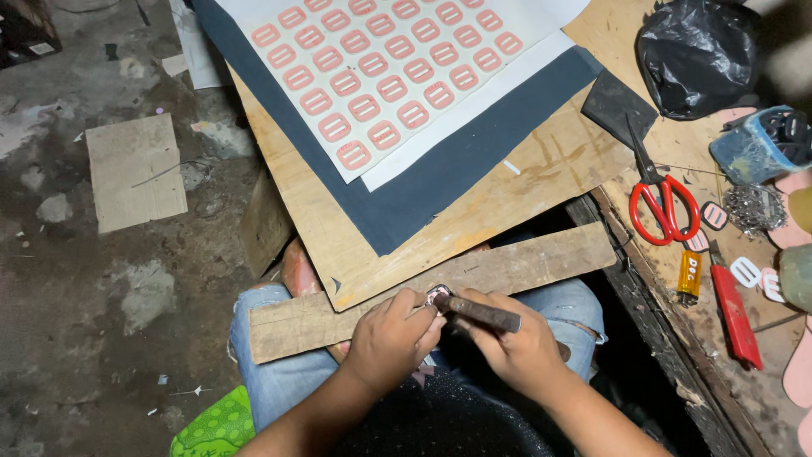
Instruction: The person repeatedly hammers a small black sole piece on a wooden block to shape it, then uses scissors to trim the edges. The person continues this cycle of hammering and trimming on multiple pieces.
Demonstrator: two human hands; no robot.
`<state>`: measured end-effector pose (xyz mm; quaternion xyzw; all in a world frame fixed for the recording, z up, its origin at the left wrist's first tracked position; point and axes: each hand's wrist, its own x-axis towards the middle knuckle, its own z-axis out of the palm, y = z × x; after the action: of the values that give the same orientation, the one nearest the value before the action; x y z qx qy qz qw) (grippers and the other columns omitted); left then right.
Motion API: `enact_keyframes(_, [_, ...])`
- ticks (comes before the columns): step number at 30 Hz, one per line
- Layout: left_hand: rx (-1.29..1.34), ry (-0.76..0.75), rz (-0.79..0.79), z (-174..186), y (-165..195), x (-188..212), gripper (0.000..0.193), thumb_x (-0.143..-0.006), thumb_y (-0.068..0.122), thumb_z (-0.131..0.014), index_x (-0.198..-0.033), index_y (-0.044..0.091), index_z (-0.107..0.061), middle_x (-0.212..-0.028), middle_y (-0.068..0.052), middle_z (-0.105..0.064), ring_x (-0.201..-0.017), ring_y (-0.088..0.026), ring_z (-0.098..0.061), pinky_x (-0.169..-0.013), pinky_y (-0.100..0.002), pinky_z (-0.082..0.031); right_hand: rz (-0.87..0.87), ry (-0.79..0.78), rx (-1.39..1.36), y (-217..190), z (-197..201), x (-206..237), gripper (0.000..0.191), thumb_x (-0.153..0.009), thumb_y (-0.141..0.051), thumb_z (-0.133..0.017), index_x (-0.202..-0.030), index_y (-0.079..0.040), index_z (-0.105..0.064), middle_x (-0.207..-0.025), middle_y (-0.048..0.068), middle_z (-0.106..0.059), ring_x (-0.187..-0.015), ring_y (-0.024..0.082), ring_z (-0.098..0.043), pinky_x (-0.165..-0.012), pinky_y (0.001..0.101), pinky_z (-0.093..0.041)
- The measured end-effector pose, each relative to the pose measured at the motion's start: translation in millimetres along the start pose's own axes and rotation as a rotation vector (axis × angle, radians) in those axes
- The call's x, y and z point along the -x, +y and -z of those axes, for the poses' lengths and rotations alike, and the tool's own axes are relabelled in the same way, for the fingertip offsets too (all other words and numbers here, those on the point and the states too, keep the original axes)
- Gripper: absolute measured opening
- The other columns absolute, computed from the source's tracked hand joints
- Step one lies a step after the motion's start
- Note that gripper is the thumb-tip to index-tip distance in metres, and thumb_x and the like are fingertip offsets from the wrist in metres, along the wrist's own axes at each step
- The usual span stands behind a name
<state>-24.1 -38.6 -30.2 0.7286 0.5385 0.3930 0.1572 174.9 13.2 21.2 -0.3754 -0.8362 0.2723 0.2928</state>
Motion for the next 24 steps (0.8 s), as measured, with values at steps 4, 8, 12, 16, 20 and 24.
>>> enact_keyframes(4, [-0.006, 0.003, -0.03, -1, -2, 0, 0.017, -0.084, 0.018, -0.078, -0.088, 0.006, -0.067, -0.101, -0.011, -0.065, -0.083, -0.028, -0.068, -0.07, -0.039, -0.056, 0.012, 0.014, 0.138, -5, -11, -2, 0.041, -0.083, -0.011, -0.075, -0.123, -0.006, -0.07, -0.088, 0.01, -0.07, -0.077, 0.03, -0.07, -0.067, 0.0388, -0.055])
enact_keyframes(8, [-0.017, 0.033, -0.036, 0, 0, -3, 0.018, -0.083, 0.02, -0.079, -0.087, 0.007, -0.067, -0.099, -0.01, -0.064, -0.082, -0.028, -0.068, -0.069, -0.04, -0.056, 0.042, 0.066, 0.14, 2, -14, -6, 0.037, -0.089, -0.011, -0.071, -0.125, -0.006, -0.067, -0.094, 0.011, -0.071, -0.081, 0.03, -0.07, -0.07, 0.0392, -0.056])
enact_keyframes(12, [-0.04, 0.014, -0.038, 5, 6, -5, 0.018, -0.084, 0.019, -0.078, -0.091, 0.005, -0.068, -0.102, -0.013, -0.065, -0.079, -0.027, -0.069, -0.064, -0.038, -0.056, -0.186, -0.071, 0.041, 11, -6, -5, 0.024, -0.092, -0.016, -0.07, -0.115, -0.011, -0.074, -0.094, 0.011, -0.076, -0.081, 0.026, -0.074, -0.072, 0.0343, -0.057])
enact_keyframes(16, [0.013, 0.093, 0.011, 7, 6, -5, 0.016, -0.084, 0.014, -0.075, -0.095, 0.004, -0.067, -0.103, -0.012, -0.068, -0.08, -0.028, -0.069, -0.066, -0.038, -0.056, -0.4, -0.141, -0.174, 12, 23, 1, 0.03, -0.095, -0.01, -0.063, -0.122, -0.005, -0.073, -0.094, 0.01, -0.071, -0.087, 0.022, -0.069, -0.08, 0.0316, -0.054])
enact_keyframes(20, [0.26, 0.064, 0.339, 1, 6, 0, 0.009, -0.088, 0.008, -0.072, -0.095, 0.004, -0.07, -0.093, -0.008, -0.073, -0.071, -0.019, -0.07, -0.064, -0.03, -0.057, -0.252, 0.103, -0.467, 1, 55, 20, 0.047, -0.087, -0.008, -0.069, -0.133, -0.001, -0.062, -0.115, 0.005, -0.067, -0.105, 0.016, -0.067, -0.091, 0.0307, -0.053])
enact_keyframes(24, [1.116, 0.109, 0.759, -11, 4, -5, 0.017, -0.093, 0.001, -0.061, -0.111, -0.002, -0.061, -0.093, -0.01, -0.071, -0.079, -0.011, -0.069, -0.07, -0.024, -0.058, -0.446, 0.117, -0.628, 2, 60, 24, 0.043, -0.079, -0.005, -0.078, -0.121, 0.0, -0.066, -0.104, 0.008, -0.07, -0.098, 0.019, -0.068, -0.09, 0.0351, -0.054])
